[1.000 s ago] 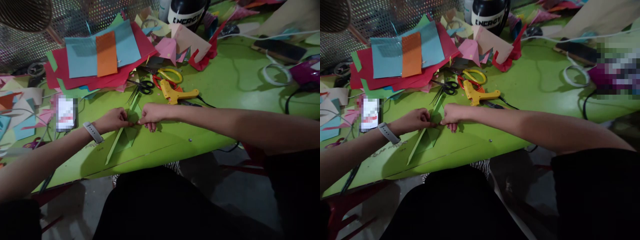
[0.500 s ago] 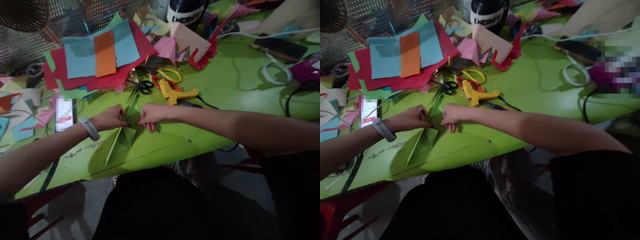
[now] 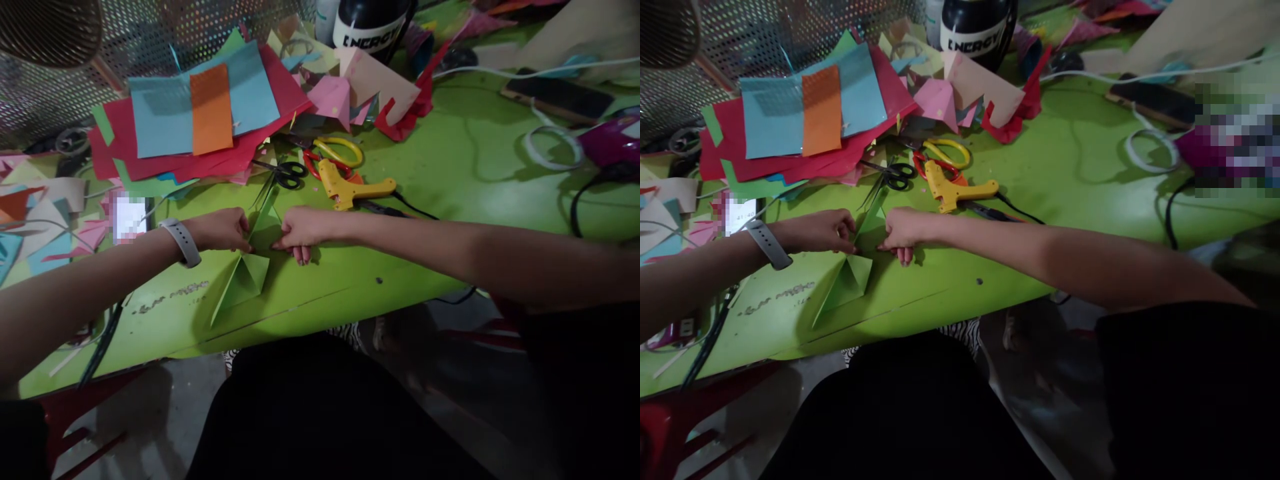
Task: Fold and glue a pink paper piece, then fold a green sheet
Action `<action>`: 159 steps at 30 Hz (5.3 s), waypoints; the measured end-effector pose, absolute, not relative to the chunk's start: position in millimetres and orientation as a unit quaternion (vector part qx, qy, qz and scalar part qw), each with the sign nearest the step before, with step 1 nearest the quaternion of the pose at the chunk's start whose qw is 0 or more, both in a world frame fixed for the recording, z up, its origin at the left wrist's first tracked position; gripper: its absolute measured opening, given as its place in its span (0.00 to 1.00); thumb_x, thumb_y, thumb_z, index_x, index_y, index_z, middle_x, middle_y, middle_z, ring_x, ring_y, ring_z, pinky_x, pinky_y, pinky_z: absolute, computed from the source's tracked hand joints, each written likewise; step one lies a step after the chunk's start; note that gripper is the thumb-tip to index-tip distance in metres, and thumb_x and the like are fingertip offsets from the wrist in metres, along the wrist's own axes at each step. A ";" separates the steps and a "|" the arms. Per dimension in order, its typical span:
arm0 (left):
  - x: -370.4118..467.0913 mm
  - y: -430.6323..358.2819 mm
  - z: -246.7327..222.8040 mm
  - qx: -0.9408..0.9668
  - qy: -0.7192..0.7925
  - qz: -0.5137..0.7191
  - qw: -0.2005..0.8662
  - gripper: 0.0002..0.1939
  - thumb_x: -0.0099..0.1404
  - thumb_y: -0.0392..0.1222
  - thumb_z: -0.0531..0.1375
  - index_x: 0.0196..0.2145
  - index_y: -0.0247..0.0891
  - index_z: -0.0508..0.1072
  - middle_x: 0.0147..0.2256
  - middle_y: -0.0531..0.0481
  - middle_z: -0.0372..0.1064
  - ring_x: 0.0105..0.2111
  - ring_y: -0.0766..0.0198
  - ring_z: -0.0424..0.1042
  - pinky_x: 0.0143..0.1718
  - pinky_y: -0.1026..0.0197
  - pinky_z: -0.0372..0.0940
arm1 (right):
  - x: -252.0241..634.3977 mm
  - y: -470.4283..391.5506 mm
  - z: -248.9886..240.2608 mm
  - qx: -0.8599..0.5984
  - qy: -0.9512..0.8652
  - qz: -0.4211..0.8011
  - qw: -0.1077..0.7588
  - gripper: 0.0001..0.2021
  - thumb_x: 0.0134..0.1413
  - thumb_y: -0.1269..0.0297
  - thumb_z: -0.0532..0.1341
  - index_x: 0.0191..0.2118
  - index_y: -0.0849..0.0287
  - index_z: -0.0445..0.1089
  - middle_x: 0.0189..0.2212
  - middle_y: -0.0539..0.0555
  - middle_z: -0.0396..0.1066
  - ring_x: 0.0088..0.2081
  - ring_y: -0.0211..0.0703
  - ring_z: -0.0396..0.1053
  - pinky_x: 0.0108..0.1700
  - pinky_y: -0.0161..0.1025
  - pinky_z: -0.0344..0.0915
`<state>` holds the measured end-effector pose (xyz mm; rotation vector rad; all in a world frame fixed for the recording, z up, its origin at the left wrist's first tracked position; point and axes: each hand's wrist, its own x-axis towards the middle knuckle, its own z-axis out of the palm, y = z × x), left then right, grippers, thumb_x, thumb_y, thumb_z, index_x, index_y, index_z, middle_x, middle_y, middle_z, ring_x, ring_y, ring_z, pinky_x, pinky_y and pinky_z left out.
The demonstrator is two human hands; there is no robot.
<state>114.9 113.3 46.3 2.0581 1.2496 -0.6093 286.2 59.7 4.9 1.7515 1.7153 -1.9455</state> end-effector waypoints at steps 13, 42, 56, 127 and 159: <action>79.0 98.1 54.2 0.800 0.494 -0.103 0.325 0.19 0.55 0.53 0.62 0.40 0.37 0.70 0.35 0.45 0.76 0.31 0.57 0.75 0.27 0.60 0.64 | 288.9 52.6 9.5 0.562 0.589 -0.580 -0.029 0.18 0.60 0.60 0.64 0.20 0.61 0.66 0.16 0.51 0.71 0.17 0.36 0.69 0.25 0.35 0.67; 26.2 3.1 47.1 0.813 0.429 0.185 0.346 0.23 0.61 0.35 0.58 0.53 0.37 0.61 0.31 0.53 0.70 0.29 0.66 0.73 0.30 0.64 0.68 | 255.3 -8.7 5.4 0.530 0.502 -0.631 -0.264 0.25 0.52 0.45 0.65 0.48 0.59 0.65 0.37 0.57 0.74 0.34 0.42 0.72 0.27 0.35 0.63; 23.8 9.1 3.3 0.927 0.336 0.159 0.056 0.13 0.71 0.39 0.53 0.49 0.35 0.73 0.47 0.40 0.75 0.45 0.55 0.75 0.45 0.52 0.72 | 251.0 22.8 -11.2 0.579 0.667 -0.424 -0.199 0.16 0.51 0.62 0.66 0.46 0.60 0.70 0.30 0.51 0.72 0.29 0.39 0.68 0.31 0.38 0.62; 42.2 19.4 -5.0 0.963 0.226 0.145 0.005 0.18 0.71 0.44 0.57 0.50 0.27 0.71 0.51 0.34 0.74 0.52 0.51 0.74 0.54 0.48 0.71 | 287.1 31.7 -13.3 0.439 0.840 -0.234 -0.218 0.12 0.61 0.73 0.57 0.43 0.58 0.78 0.38 0.55 0.73 0.38 0.41 0.68 0.37 0.39 0.64; 42.1 24.8 -14.6 0.964 0.219 0.149 -0.012 0.17 0.70 0.41 0.58 0.54 0.31 0.70 0.50 0.40 0.75 0.52 0.52 0.74 0.56 0.47 0.69 | 279.3 22.4 -16.6 0.507 0.797 -0.243 -0.222 0.01 0.58 0.67 0.65 0.36 0.58 0.74 0.34 0.52 0.72 0.35 0.39 0.69 0.37 0.37 0.63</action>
